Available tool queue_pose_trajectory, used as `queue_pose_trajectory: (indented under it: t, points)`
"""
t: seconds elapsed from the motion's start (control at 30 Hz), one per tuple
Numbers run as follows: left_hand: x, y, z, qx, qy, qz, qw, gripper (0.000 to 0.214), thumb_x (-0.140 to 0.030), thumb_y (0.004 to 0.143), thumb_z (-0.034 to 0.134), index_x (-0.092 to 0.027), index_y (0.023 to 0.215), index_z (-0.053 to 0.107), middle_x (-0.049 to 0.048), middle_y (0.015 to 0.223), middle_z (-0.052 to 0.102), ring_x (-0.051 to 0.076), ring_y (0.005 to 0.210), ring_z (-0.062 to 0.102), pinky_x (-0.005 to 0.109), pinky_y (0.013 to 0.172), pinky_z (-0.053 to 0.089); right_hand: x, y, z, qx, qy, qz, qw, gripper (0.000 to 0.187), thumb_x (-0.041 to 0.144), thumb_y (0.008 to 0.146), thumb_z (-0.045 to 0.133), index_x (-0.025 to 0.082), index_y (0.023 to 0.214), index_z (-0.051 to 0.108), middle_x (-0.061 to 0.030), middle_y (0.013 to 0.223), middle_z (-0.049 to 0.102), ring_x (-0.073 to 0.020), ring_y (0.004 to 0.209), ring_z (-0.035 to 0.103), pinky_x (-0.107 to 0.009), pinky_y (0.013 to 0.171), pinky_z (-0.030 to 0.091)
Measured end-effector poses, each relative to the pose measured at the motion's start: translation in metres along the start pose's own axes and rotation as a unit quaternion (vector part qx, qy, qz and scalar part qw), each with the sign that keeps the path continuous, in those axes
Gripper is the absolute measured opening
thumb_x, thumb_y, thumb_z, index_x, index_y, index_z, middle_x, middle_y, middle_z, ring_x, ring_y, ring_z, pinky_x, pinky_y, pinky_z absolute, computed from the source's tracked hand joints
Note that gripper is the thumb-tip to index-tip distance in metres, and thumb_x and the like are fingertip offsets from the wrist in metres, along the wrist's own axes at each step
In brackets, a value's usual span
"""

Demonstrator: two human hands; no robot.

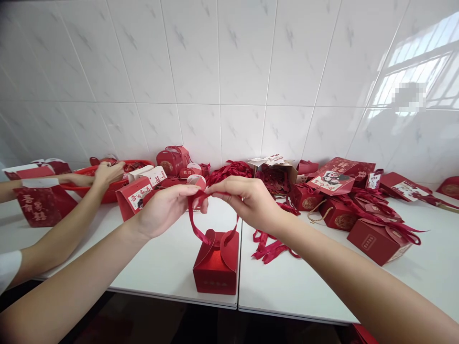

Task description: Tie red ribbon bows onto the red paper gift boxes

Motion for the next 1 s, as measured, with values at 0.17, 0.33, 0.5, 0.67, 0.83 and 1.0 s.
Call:
queue_pose_trajectory:
  t: [0.17,0.33,0.5,0.67,0.83,1.0]
  points:
    - [0.002,0.001,-0.004,0.036,-0.101,-0.023,0.994,0.035,-0.034,0.087,0.044,-0.014,0.070,0.066,0.0050,0.068,0.063,0.018,0.073,0.059,0.033,0.080,0.046,-0.005,-0.008,0.000,0.019,-0.268,-0.173,0.948,0.029,0.009,0.089,0.046,0.021,0.104,0.068,-0.0063,0.099,0.070,-0.0186,0.089,0.060,-0.036,0.077,0.050]
    - [-0.002,-0.011,-0.005,-0.036,0.172,0.080,0.981,0.029,-0.037,0.087,0.051,-0.016,0.074,0.067,0.0038,0.080,0.068,0.018,0.080,0.061,0.031,0.080,0.046,-0.002,-0.020,0.001,-0.048,-0.252,-0.126,0.958,0.026,0.012,0.088,0.052,0.018,0.109,0.065,-0.0082,0.098,0.069,-0.0175,0.088,0.061,-0.032,0.075,0.052]
    - [-0.003,-0.042,-0.028,-0.183,0.499,0.165,0.831,0.027,-0.035,0.079,0.058,-0.017,0.059,0.061,0.0021,0.067,0.065,0.017,0.071,0.058,0.027,0.072,0.042,-0.006,-0.059,-0.025,-0.070,-0.258,0.058,0.962,0.018,0.021,0.087,0.052,0.017,0.093,0.069,-0.0073,0.086,0.067,-0.0155,0.074,0.062,-0.026,0.064,0.050]
    - [0.063,-0.079,-0.093,-0.079,0.654,-0.060,0.750,0.032,-0.023,0.070,0.051,-0.018,0.042,0.037,-0.0011,0.043,0.043,0.014,0.048,0.044,0.026,0.051,0.030,-0.040,-0.138,-0.052,0.100,-0.355,0.323,0.872,0.022,0.028,0.081,0.052,0.021,0.067,0.068,-0.0045,0.068,0.067,-0.0172,0.057,0.059,-0.027,0.052,0.042]
    - [0.123,-0.097,-0.109,0.033,0.606,-0.139,0.782,0.027,-0.026,0.074,0.049,-0.019,0.049,0.043,0.0006,0.054,0.053,0.017,0.060,0.052,0.027,0.062,0.038,-0.065,-0.181,-0.040,0.195,-0.296,0.415,0.838,0.026,0.033,0.082,0.048,0.022,0.078,0.072,-0.0075,0.080,0.070,-0.0218,0.068,0.063,-0.032,0.061,0.046]
    - [0.098,-0.068,-0.060,-0.072,0.488,-0.029,0.869,0.024,-0.040,0.086,0.044,-0.019,0.076,0.051,0.0039,0.085,0.060,0.019,0.082,0.055,0.031,0.079,0.042,-0.056,-0.140,-0.008,0.137,-0.164,0.375,0.902,0.042,0.046,0.090,0.038,0.022,0.115,0.062,-0.0104,0.118,0.061,-0.0262,0.106,0.058,-0.038,0.089,0.044]
Point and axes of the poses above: each hand's wrist, its own y-axis towards the middle knuckle, its own z-axis out of the palm, x = y × z, the point moved 3 cm from there along y, towards the middle knuckle
